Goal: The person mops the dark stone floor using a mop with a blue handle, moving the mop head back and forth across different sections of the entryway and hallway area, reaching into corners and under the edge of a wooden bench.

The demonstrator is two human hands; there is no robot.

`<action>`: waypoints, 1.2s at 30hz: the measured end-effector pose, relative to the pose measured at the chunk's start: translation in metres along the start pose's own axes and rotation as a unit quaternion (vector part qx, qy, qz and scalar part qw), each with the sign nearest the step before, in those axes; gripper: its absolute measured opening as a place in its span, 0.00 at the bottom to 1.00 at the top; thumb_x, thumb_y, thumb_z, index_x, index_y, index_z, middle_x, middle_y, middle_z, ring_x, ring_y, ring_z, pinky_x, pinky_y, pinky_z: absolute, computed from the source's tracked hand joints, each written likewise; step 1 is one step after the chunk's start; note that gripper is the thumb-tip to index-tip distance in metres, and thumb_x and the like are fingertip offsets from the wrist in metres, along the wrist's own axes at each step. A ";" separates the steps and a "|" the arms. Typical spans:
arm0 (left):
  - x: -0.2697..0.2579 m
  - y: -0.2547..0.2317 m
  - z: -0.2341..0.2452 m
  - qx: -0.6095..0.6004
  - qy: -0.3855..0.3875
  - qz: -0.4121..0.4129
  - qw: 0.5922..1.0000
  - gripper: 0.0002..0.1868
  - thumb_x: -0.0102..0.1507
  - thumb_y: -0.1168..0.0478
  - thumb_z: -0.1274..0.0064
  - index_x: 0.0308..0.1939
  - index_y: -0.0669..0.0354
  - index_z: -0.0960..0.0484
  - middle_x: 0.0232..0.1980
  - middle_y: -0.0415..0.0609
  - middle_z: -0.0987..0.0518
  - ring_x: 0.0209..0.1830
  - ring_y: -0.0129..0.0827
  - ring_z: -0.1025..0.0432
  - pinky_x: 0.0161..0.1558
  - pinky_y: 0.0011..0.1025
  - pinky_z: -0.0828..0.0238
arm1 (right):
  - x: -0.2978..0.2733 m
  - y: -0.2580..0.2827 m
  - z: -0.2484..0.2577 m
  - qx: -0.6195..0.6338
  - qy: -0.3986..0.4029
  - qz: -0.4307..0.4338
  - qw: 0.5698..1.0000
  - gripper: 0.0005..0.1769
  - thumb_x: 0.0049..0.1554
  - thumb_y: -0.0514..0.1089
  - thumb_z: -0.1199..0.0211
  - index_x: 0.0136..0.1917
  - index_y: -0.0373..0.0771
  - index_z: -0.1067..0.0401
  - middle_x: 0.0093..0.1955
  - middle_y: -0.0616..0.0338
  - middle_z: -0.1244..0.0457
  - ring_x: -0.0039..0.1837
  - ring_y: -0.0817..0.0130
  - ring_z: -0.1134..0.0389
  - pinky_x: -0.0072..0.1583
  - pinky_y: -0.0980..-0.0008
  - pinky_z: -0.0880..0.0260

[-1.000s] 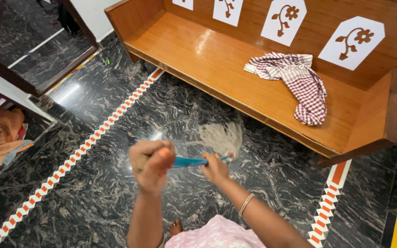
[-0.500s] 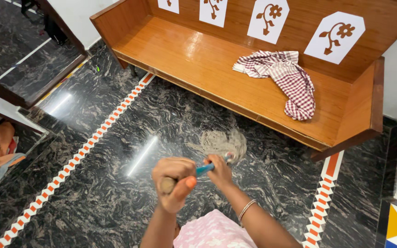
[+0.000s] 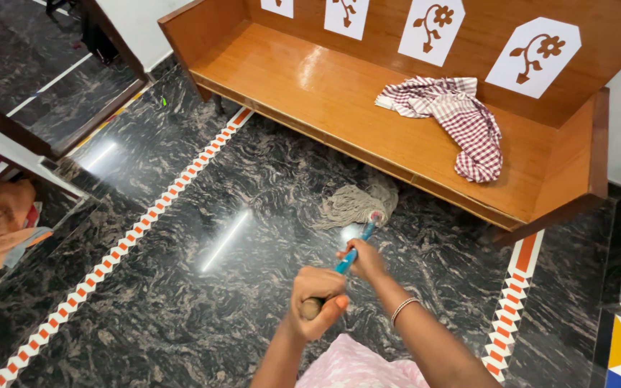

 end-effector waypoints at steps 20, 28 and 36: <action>-0.136 -0.206 0.084 0.204 -0.186 0.056 0.959 0.19 0.60 0.62 0.45 0.18 0.64 0.35 0.17 0.46 0.39 0.14 0.34 0.43 0.23 0.35 0.52 | -0.133 0.251 -0.162 -0.018 0.193 0.118 0.974 0.15 0.51 0.54 0.31 0.31 0.43 0.24 0.36 0.50 0.32 0.41 0.46 0.30 0.43 0.52 0.32; -0.154 -0.220 0.097 0.170 -0.236 0.019 0.957 0.20 0.61 0.64 0.46 0.18 0.63 0.38 0.18 0.45 0.38 0.16 0.33 0.43 0.25 0.34 0.51 | -0.165 0.287 -0.161 0.009 0.194 0.116 0.974 0.09 0.50 0.50 0.35 0.38 0.45 0.25 0.39 0.50 0.32 0.43 0.46 0.30 0.43 0.53 0.32; -0.164 -0.168 0.101 0.223 -0.243 -0.035 0.943 0.21 0.60 0.64 0.46 0.19 0.62 0.42 0.19 0.48 0.42 0.17 0.38 0.45 0.26 0.36 0.53 | -0.115 0.238 -0.209 0.018 0.163 0.157 0.974 0.13 0.54 0.52 0.36 0.37 0.43 0.28 0.37 0.50 0.34 0.41 0.45 0.32 0.42 0.53 0.35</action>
Point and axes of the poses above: each hand's wrist, its own x-axis towards the middle knuckle, its own z-axis out of the back of the hand, y = z × x, the point moved 6 cm from there along x, towards the middle knuckle
